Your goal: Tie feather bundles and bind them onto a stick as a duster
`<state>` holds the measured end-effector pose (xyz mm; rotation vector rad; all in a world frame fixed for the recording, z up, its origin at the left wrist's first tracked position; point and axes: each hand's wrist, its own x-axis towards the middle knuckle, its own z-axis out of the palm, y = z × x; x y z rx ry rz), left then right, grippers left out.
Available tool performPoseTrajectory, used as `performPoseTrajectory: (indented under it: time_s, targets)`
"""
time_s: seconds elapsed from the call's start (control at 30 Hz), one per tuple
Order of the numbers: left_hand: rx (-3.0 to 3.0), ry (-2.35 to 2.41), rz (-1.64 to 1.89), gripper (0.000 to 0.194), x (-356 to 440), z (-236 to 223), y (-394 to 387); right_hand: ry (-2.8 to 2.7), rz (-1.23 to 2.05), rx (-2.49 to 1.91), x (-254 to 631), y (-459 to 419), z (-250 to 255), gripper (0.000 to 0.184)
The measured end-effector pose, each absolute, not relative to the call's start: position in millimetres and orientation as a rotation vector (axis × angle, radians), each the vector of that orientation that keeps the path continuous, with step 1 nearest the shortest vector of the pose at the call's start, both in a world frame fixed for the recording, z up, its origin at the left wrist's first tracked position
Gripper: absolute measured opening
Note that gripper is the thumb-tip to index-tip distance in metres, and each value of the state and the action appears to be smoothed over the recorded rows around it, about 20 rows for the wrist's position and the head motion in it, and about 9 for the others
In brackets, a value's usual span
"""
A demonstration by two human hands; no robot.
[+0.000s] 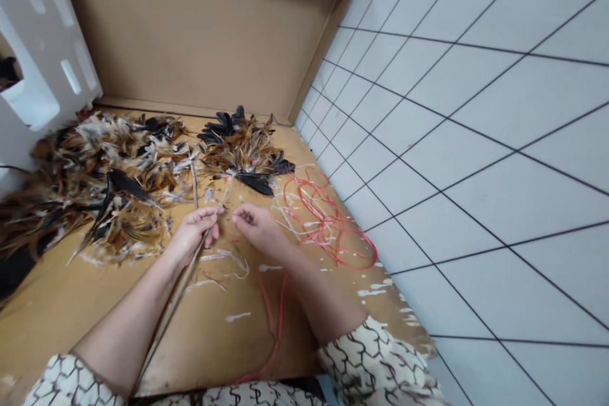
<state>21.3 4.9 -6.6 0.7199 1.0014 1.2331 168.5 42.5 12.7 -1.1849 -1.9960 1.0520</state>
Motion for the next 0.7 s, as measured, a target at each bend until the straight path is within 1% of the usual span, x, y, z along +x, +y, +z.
performPoseTrajectory:
  time_s: [0.13,0.23,0.43,0.57,0.7]
  targets:
    - [0.707,1.010,1.240,0.039,19,-4,2,-2.120,0.740,-1.308,165,81,38,0.010]
    - [0.717,1.021,1.219,0.041,19,-7,0,-2.165,0.524,-1.465,153,117,45,0.014]
    - [0.704,0.980,1.194,0.045,16,-18,5,-2.220,0.422,-1.563,111,175,37,0.025]
    - [0.667,0.974,1.178,0.046,17,-22,10,-2.232,0.277,-1.573,87,206,34,0.036]
    - [0.640,0.990,1.162,0.047,19,-22,13,-2.129,0.245,-1.759,76,233,31,0.046]
